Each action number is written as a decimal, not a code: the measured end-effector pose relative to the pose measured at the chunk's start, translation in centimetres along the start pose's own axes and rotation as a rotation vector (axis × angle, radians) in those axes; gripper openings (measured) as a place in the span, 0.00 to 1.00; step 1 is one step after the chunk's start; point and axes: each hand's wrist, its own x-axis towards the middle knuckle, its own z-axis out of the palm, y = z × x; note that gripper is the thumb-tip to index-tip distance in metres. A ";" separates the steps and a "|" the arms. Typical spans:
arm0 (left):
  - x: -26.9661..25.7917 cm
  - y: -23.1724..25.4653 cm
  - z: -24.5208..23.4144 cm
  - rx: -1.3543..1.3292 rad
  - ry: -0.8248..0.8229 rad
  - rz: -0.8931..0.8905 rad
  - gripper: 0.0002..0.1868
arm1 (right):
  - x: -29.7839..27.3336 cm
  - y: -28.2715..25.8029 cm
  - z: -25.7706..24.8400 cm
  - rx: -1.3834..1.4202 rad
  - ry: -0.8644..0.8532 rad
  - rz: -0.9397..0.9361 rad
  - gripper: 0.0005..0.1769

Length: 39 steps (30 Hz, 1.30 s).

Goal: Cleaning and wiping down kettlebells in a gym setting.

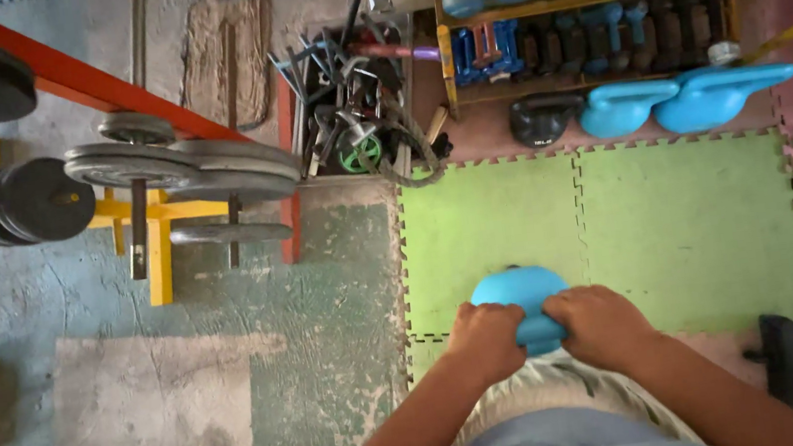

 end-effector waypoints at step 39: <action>13.9 -15.0 4.8 -0.383 0.143 -0.329 0.23 | 24.9 6.9 1.0 -0.228 -0.410 -0.191 0.20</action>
